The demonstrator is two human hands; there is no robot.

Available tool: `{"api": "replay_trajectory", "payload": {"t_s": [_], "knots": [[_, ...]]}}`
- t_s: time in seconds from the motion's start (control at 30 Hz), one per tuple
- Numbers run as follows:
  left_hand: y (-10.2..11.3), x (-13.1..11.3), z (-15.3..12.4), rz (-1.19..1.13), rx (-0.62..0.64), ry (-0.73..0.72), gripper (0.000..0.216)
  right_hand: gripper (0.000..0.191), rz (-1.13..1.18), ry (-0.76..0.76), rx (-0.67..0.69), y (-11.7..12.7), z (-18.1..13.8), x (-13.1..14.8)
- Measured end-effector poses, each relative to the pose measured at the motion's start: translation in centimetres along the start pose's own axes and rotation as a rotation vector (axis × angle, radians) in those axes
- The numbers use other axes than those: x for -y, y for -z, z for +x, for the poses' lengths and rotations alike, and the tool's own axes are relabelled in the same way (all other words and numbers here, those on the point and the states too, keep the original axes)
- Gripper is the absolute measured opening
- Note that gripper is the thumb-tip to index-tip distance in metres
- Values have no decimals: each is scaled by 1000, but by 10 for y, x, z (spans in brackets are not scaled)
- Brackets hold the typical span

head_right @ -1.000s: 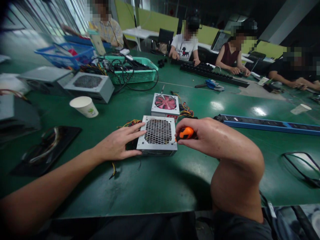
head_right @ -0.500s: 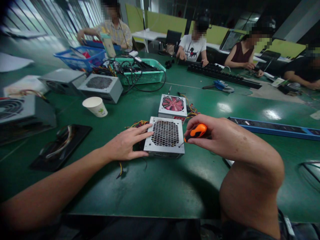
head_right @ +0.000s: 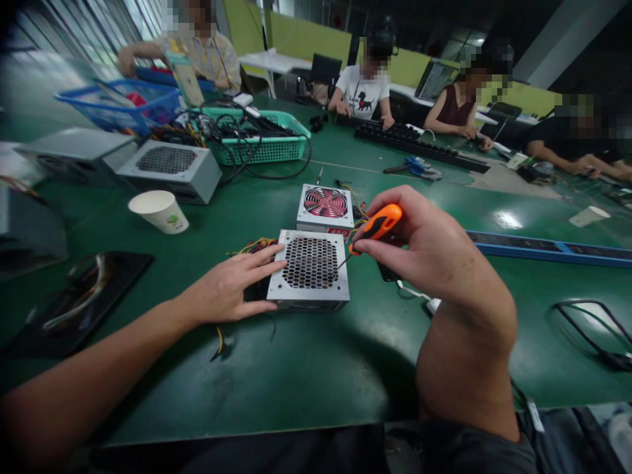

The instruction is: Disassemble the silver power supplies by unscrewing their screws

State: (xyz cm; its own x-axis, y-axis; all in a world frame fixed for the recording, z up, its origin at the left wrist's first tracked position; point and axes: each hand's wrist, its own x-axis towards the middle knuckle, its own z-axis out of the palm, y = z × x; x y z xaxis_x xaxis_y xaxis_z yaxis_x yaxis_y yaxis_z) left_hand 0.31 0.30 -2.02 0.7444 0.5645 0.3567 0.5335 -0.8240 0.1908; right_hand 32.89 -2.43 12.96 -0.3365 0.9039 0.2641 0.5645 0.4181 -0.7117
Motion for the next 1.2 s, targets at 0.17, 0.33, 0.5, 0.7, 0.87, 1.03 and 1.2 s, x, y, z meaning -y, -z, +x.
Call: {"api": "replay_trajectory", "payload": {"t_s": [0.17, 0.33, 0.5, 0.7, 0.87, 1.03, 1.2], "knots": [[-1, 1, 0, -5, -8, -5, 74, 41, -96, 3, 27, -3, 1, -7], [-2, 2, -1, 15, 7, -8, 74, 44, -310, 38, -206, -7, 11, -17], [-2, 2, -2, 14, -3, -24, 74, 46, -361, 94, -440, -24, 29, -35], [-4, 4, -3, 9, -2, -19, 75, 42, -403, 53, -441, -38, 42, -53], [-4, 4, -3, 11, -6, -18, 75, 42, -400, 38, -430, -37, 45, -56], [-4, 5, -3, 5, -9, -18, 77, 43, -395, 22, -408, -37, 44, -55], [-4, 4, -2, 10, -9, -16, 76, 44, -402, 16, -376, -39, 44, -54]]}}
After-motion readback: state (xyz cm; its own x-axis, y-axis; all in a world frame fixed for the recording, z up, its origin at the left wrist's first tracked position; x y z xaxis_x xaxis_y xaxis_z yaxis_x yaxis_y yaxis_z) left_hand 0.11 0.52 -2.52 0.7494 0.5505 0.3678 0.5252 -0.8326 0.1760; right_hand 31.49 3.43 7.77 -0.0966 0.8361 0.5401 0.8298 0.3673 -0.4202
